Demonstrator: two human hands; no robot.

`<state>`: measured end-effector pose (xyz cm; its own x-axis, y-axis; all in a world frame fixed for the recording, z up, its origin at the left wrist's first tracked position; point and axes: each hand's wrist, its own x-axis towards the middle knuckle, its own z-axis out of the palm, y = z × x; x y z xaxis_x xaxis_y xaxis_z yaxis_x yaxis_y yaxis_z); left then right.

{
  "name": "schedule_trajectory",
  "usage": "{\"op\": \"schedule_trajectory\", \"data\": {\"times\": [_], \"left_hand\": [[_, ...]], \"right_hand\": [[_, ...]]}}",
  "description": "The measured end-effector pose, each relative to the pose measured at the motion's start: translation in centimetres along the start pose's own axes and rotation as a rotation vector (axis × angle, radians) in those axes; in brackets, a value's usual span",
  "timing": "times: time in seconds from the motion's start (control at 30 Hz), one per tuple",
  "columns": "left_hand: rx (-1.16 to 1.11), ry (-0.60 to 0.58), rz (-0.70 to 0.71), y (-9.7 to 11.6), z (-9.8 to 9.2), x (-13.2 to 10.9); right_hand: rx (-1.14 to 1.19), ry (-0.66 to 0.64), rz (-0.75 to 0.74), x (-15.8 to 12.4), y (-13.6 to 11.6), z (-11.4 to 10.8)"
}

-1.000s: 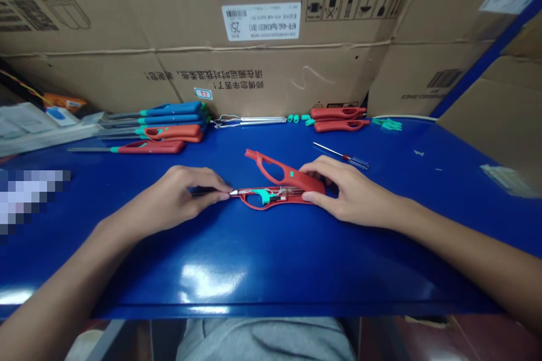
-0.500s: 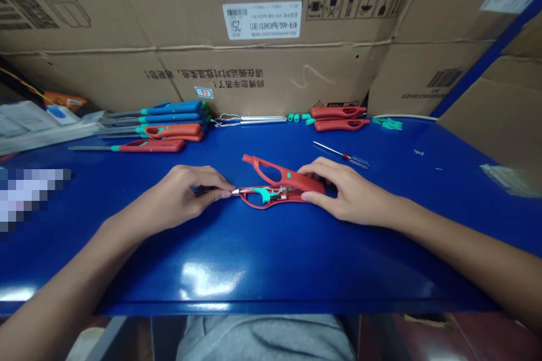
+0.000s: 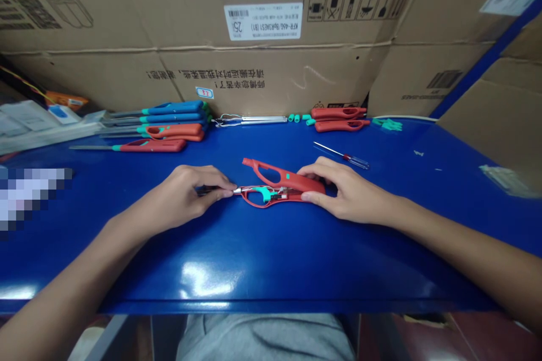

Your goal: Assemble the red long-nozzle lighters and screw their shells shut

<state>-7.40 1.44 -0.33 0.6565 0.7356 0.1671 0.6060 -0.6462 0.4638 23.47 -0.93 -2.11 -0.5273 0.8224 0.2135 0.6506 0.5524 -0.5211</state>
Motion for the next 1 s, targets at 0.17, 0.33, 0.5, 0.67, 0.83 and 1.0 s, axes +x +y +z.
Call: {"op": "schedule_trajectory", "data": {"times": [0.17, 0.33, 0.5, 0.67, 0.83, 1.0], "left_hand": [[0.015, -0.003, -0.017, 0.16, 0.07, 0.04], [0.008, 0.008, -0.020, 0.25, 0.11, 0.16], [0.003, -0.005, -0.030, 0.26, 0.09, 0.26], [0.006, -0.008, -0.021, 0.22, 0.12, 0.20], [0.035, -0.003, -0.034, 0.43, 0.20, 0.10], [0.030, 0.005, -0.025, 0.49, 0.42, 0.04]], "right_hand": [[-0.007, 0.001, -0.005, 0.03, -0.06, -0.04], [-0.017, -0.007, -0.006, 0.05, -0.05, -0.08], [-0.009, -0.006, -0.018, -0.05, -0.03, -0.16], [0.001, -0.027, 0.004, 0.02, -0.16, -0.19], [0.042, 0.005, 0.008, 0.19, -0.06, -0.17], [0.083, 0.068, 0.060, 0.38, 0.34, -0.95]]}}
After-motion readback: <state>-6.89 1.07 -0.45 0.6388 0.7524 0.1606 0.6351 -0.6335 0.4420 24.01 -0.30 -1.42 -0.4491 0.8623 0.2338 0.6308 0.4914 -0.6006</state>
